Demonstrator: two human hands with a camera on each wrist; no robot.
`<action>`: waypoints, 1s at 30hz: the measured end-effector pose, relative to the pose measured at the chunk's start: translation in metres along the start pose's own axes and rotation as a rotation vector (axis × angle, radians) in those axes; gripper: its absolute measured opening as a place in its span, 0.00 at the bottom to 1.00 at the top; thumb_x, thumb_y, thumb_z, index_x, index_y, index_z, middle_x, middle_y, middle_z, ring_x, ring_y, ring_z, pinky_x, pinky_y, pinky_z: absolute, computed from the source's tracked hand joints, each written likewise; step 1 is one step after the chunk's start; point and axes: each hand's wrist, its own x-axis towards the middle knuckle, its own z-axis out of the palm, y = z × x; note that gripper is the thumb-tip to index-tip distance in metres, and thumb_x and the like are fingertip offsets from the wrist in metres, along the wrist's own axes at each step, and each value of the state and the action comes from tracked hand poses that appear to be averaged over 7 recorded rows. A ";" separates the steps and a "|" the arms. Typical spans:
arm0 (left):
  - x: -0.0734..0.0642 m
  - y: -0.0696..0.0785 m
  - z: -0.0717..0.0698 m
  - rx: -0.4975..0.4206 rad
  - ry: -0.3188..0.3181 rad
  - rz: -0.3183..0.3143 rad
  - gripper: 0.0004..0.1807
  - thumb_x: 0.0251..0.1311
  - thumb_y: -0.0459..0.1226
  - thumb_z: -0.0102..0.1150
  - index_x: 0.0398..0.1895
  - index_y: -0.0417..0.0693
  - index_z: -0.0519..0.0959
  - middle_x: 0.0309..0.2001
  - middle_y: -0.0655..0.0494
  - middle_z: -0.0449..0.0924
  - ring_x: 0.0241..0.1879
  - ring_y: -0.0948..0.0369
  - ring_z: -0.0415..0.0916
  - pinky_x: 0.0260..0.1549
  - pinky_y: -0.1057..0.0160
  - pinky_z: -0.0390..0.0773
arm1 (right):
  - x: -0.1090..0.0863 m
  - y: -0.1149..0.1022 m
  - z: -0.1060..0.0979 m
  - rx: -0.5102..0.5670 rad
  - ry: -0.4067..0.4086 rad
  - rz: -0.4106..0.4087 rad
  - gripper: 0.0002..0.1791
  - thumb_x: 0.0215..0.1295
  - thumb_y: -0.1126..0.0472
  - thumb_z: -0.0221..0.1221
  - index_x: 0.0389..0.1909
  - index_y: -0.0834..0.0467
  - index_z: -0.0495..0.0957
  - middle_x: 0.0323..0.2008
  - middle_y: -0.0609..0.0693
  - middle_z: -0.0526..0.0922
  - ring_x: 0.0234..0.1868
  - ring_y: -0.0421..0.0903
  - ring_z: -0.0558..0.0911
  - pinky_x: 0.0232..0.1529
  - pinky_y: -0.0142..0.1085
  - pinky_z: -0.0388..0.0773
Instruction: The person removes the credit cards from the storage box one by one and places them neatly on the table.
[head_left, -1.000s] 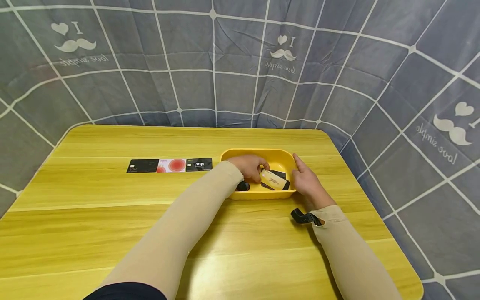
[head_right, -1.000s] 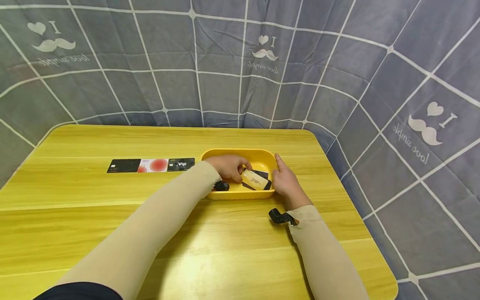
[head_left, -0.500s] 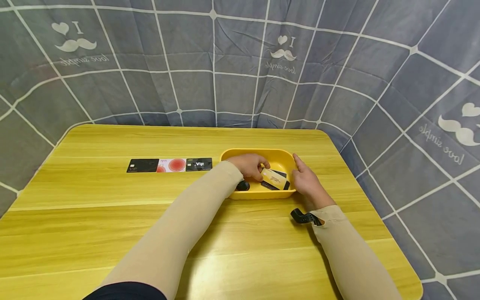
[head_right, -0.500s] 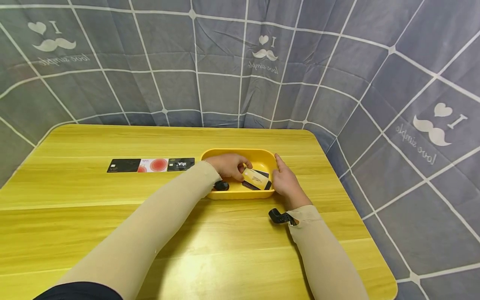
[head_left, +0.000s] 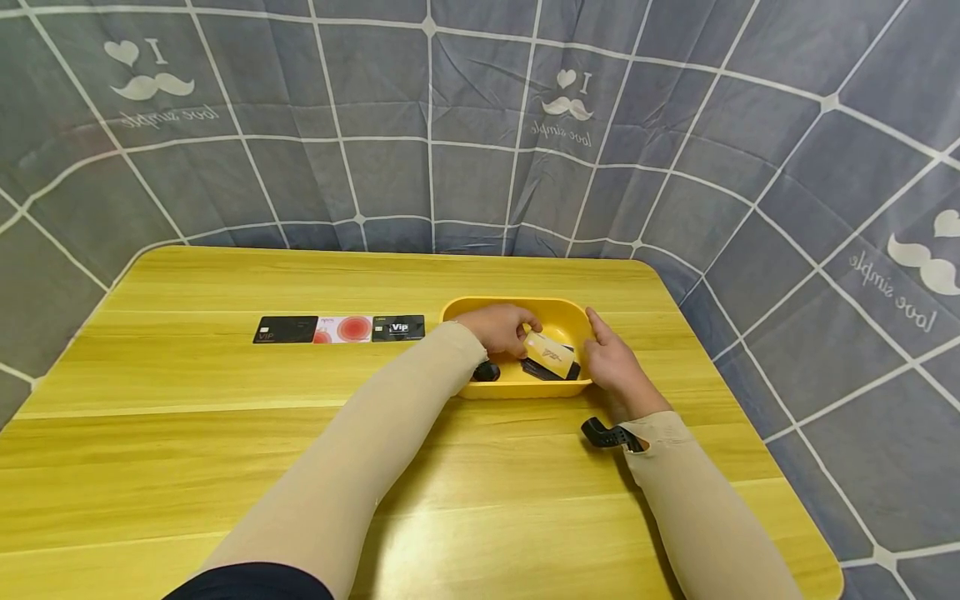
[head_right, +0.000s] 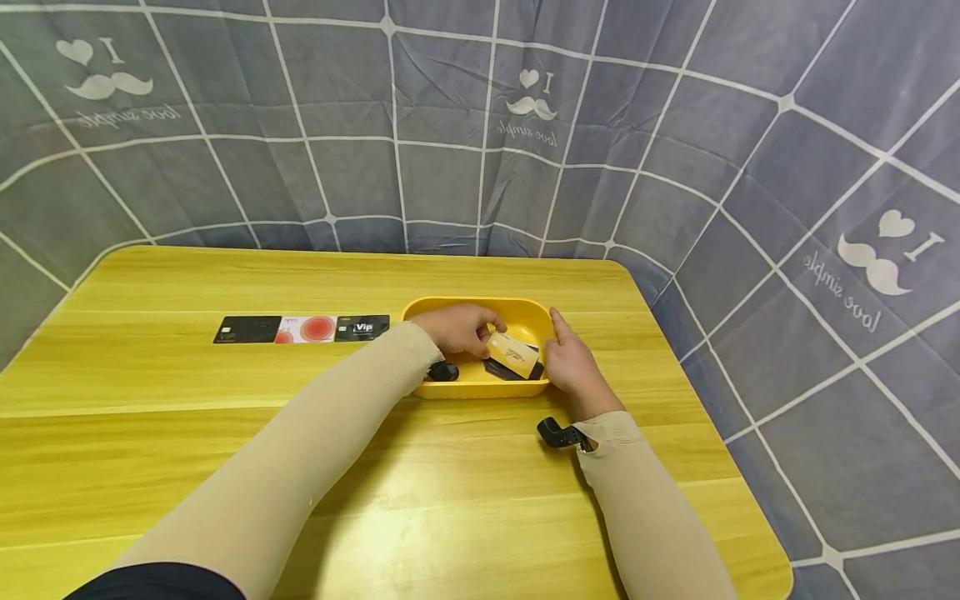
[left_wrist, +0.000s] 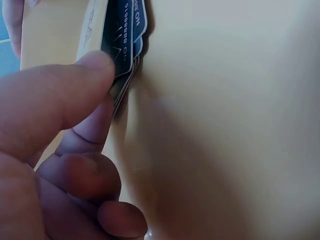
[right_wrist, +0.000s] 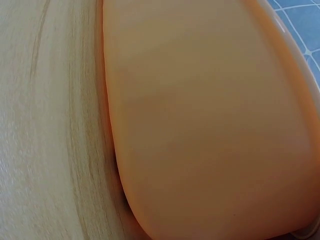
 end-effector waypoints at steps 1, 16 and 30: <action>0.000 0.000 0.000 0.003 0.003 0.002 0.31 0.66 0.34 0.67 0.73 0.49 0.74 0.43 0.53 0.80 0.30 0.62 0.70 0.29 0.67 0.71 | 0.000 0.000 0.000 -0.003 0.001 -0.002 0.35 0.84 0.59 0.33 0.87 0.46 0.37 0.86 0.56 0.45 0.85 0.62 0.45 0.83 0.59 0.44; 0.001 0.001 0.000 0.047 0.025 0.022 0.29 0.67 0.34 0.65 0.72 0.49 0.74 0.39 0.54 0.78 0.31 0.62 0.71 0.33 0.68 0.72 | 0.000 -0.001 -0.001 -0.001 -0.011 -0.004 0.36 0.84 0.59 0.33 0.87 0.44 0.35 0.86 0.56 0.44 0.85 0.62 0.45 0.82 0.60 0.45; 0.007 0.001 -0.003 0.076 0.032 0.014 0.30 0.68 0.36 0.65 0.73 0.50 0.73 0.38 0.55 0.76 0.32 0.62 0.71 0.34 0.67 0.70 | 0.007 0.001 -0.006 -0.007 -0.015 -0.001 0.35 0.84 0.59 0.34 0.87 0.46 0.37 0.86 0.56 0.45 0.85 0.62 0.45 0.83 0.59 0.44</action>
